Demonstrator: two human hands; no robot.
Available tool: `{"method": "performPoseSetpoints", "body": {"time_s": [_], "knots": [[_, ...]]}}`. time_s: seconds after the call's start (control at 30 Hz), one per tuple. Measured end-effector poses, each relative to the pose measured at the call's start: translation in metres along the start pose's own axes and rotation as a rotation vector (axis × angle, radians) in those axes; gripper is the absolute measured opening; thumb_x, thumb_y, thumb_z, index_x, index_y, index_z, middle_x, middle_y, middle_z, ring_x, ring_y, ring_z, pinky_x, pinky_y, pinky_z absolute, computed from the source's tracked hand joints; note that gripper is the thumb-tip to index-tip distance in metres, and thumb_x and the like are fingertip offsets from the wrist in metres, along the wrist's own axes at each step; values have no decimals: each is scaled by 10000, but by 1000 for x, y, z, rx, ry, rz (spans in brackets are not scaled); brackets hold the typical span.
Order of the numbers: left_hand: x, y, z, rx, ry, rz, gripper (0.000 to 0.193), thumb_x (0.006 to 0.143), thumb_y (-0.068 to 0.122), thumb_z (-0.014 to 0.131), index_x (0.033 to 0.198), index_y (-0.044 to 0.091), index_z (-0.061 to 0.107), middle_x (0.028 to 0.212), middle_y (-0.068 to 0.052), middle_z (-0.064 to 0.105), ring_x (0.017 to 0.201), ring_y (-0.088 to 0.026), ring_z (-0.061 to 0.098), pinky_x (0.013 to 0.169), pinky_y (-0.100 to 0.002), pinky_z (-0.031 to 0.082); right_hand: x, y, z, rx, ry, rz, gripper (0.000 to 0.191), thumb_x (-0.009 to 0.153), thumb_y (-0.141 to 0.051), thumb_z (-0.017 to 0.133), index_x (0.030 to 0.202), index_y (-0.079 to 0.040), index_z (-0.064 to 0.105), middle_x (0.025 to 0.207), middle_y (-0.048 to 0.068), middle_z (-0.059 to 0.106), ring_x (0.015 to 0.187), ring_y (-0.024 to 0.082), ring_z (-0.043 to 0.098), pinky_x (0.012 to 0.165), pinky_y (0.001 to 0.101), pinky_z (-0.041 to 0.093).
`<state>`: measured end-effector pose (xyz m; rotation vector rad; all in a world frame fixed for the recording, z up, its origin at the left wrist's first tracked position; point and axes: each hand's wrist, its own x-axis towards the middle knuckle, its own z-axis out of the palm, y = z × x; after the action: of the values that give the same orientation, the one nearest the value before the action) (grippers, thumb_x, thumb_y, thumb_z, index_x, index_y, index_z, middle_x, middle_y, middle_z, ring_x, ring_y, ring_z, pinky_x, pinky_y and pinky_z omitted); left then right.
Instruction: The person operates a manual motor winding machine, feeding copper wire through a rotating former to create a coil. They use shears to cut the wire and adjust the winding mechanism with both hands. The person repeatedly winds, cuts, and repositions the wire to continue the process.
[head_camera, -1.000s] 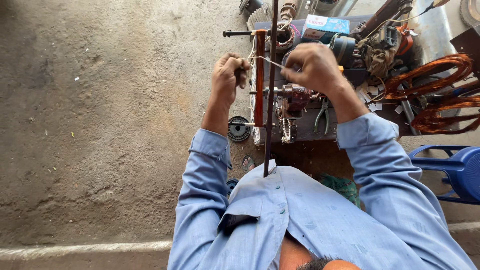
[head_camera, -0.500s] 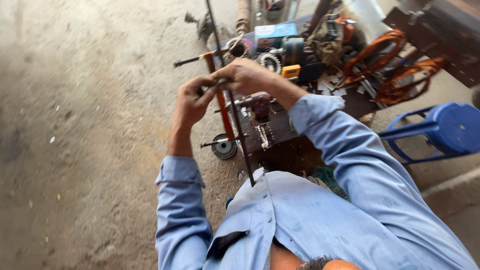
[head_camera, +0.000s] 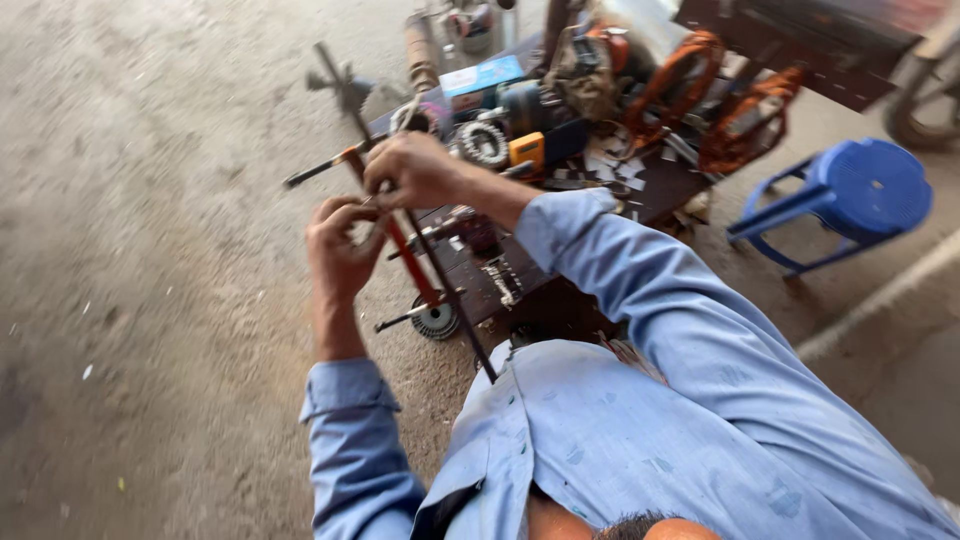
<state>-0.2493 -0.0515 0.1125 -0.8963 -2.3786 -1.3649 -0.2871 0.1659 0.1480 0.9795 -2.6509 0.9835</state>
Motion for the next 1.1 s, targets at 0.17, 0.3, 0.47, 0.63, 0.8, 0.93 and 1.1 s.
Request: {"method": "performPoseSetpoints", "body": {"time_s": [0.17, 0.3, 0.47, 0.63, 0.8, 0.93, 1.1], "knots": [[0, -16, 6, -808, 136, -499, 177, 1014, 191, 633, 1032, 28, 698, 930, -54, 768, 702, -87, 649, 593, -223, 503, -4, -10, 10, -69, 297, -210, 151, 843, -186, 880, 883, -83, 777, 830, 56, 646, 832, 244, 653, 722, 414, 528], [9, -14, 13, -812, 145, -524, 229, 986, 113, 655, 1185, 24, 723, 872, -48, 758, 699, -72, 649, 598, -230, 503, 0, -17, 11, -144, 310, -217, 121, 883, -150, 874, 933, -85, 785, 842, 37, 641, 812, 214, 638, 713, 378, 538], [8, -11, 18, -547, 217, -482, 163, 971, 102, 683, 1063, -4, 766, 858, -49, 770, 726, -66, 670, 630, -226, 539, -7, -21, 0, -241, 286, -205, 147, 861, -159, 875, 943, -88, 777, 875, 44, 643, 888, 230, 661, 760, 382, 562], [1, -26, 26, -631, 374, -392, 119, 954, 28, 620, 1012, -14, 715, 983, -90, 742, 808, -80, 691, 724, -230, 598, -18, -4, -11, -158, 247, -94, 175, 899, -219, 887, 863, -95, 769, 816, 43, 675, 798, 196, 662, 730, 372, 542], [-5, -47, 36, -740, 466, -552, 86, 921, -29, 566, 902, 20, 634, 985, -149, 739, 756, -140, 712, 542, -250, 559, -36, 29, -14, -164, 220, 56, 208, 915, -223, 858, 795, -90, 752, 763, 46, 680, 708, 170, 646, 659, 347, 539], [-5, -51, 42, -1175, 526, -574, 106, 952, -36, 520, 938, 65, 545, 994, -184, 737, 727, -180, 711, 521, -305, 580, -46, 43, -11, -140, 223, 112, 233, 912, -244, 876, 789, -92, 750, 746, 43, 681, 691, 160, 641, 641, 348, 534], [8, -58, 53, -1311, 384, -500, 93, 1000, 8, 436, 996, 85, 488, 837, -111, 650, 618, -172, 634, 484, -310, 546, -47, 40, -6, -137, 247, 92, 322, 857, -291, 928, 741, -73, 720, 745, 62, 680, 700, 186, 643, 635, 369, 512]]}}
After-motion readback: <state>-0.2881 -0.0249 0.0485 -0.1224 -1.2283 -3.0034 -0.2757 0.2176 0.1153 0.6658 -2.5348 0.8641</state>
